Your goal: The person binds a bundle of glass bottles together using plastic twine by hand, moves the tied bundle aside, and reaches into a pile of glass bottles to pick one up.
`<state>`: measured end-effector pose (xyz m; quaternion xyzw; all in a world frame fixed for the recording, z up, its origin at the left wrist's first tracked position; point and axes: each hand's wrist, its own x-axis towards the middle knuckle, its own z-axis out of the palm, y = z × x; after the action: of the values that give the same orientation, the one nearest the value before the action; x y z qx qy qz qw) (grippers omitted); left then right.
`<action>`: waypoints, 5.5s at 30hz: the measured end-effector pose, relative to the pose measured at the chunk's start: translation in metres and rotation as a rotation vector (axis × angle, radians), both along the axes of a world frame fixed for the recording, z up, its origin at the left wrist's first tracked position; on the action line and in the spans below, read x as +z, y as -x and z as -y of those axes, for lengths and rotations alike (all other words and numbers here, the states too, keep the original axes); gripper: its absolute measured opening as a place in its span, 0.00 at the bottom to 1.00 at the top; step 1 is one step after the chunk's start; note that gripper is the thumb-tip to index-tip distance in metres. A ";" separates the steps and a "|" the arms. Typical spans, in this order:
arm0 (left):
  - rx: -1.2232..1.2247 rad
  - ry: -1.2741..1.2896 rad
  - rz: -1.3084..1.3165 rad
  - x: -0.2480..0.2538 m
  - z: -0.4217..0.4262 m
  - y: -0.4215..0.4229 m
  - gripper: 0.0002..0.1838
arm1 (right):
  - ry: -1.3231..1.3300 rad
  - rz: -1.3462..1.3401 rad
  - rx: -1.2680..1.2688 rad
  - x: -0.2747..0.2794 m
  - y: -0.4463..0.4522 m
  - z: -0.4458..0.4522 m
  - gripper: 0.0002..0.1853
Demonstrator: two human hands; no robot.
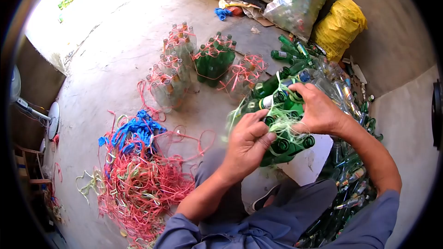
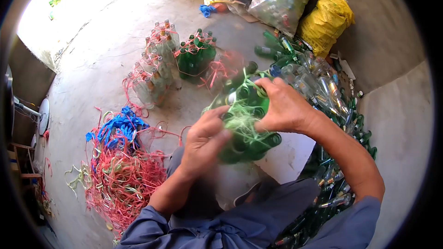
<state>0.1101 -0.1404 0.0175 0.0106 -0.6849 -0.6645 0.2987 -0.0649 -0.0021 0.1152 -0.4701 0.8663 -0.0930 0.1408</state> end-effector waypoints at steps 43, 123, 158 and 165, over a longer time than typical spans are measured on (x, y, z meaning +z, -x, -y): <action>0.317 -0.162 0.418 -0.233 0.173 -0.010 0.09 | -0.102 0.167 0.005 -0.261 0.007 0.221 0.40; 0.508 -0.970 0.477 -0.316 0.237 -0.018 0.11 | 0.248 -0.370 -0.414 -0.311 -0.061 -0.066 0.33; 0.174 -0.107 1.088 -0.335 0.061 -0.095 0.15 | 0.250 -0.417 -0.415 -0.317 -0.058 -0.067 0.29; 0.114 0.716 1.114 -0.415 0.027 -0.104 0.24 | 0.247 -0.389 -0.417 -0.319 -0.057 -0.069 0.30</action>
<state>0.2137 -0.1677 -0.3980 0.2887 -0.9137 -0.2744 -0.0803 -0.0083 0.0666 -0.2042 -0.3049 0.9369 -0.1328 -0.1079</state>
